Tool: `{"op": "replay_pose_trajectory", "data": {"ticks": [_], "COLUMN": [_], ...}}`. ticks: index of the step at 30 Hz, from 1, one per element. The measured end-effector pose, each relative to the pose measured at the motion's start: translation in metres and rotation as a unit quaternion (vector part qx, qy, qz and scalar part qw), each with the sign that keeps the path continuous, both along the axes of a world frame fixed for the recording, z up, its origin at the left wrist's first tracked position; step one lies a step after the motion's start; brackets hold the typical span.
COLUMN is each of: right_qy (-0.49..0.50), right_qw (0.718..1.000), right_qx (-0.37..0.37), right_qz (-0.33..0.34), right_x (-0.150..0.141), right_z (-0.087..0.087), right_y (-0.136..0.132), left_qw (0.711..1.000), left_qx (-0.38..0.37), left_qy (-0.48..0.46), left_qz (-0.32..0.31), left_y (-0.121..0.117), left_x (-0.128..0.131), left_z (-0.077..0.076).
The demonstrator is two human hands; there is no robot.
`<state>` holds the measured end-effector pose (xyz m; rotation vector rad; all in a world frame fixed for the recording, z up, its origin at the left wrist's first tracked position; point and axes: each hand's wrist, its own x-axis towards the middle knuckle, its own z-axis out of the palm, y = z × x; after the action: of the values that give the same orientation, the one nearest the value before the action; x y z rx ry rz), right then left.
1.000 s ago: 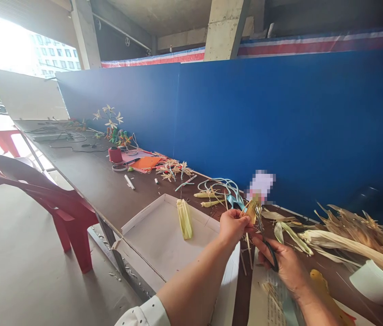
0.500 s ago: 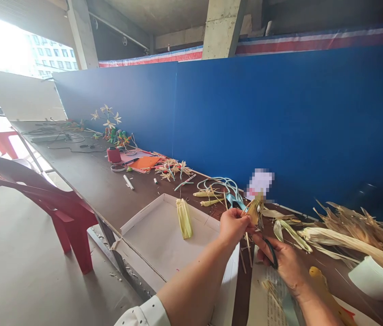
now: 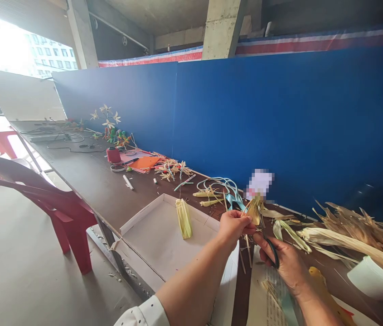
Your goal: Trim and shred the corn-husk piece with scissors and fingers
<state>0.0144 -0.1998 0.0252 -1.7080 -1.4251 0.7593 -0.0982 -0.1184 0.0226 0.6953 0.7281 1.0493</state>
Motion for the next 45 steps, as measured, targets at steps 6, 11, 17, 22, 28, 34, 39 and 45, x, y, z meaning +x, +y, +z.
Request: {"op": "replay_pose_trajectory", "data": {"ticks": [6, 11, 17, 22, 28, 34, 39, 45], "right_qy": [-0.002, 0.005, 0.043, 0.026, 0.045, 0.024, 0.003, -0.003], "right_qw": [1.000, 1.000, 0.999, 1.000, 0.999, 0.999, 1.000, 1.000], "right_qx": [-0.003, -0.006, -0.012, -0.008, -0.011, 0.005, -0.007, 0.003], "right_qz": [0.002, -0.006, -0.009, -0.013, -0.025, -0.028, -0.027, -0.018], "right_x": [-0.001, -0.002, 0.002, 0.003, -0.001, -0.004, -0.002, 0.000], "right_z": [0.001, 0.000, -0.003, -0.005, -0.002, 0.005, 0.006, 0.004], "right_y": [0.000, 0.000, 0.002, 0.002, 0.000, -0.004, -0.004, -0.002], "left_qw": [0.999, 0.996, 0.996, 0.997, 0.998, 0.998, 0.998, 0.999], "left_qx": [-0.032, -0.049, -0.053, -0.053, -0.044, -0.033, -0.033, -0.026], "left_qy": [-0.037, -0.065, -0.064, -0.054, -0.036, -0.025, -0.021, -0.012], "left_qz": [-0.006, -0.023, -0.031, -0.031, -0.034, -0.052, -0.048, -0.035], "left_y": [-0.001, -0.002, -0.002, -0.002, -0.002, -0.003, -0.005, -0.004], "left_x": [-0.004, -0.007, -0.007, -0.007, -0.004, -0.003, -0.005, -0.005], "left_z": [0.003, 0.002, 0.002, 0.002, 0.001, 0.002, 0.004, 0.002]}}
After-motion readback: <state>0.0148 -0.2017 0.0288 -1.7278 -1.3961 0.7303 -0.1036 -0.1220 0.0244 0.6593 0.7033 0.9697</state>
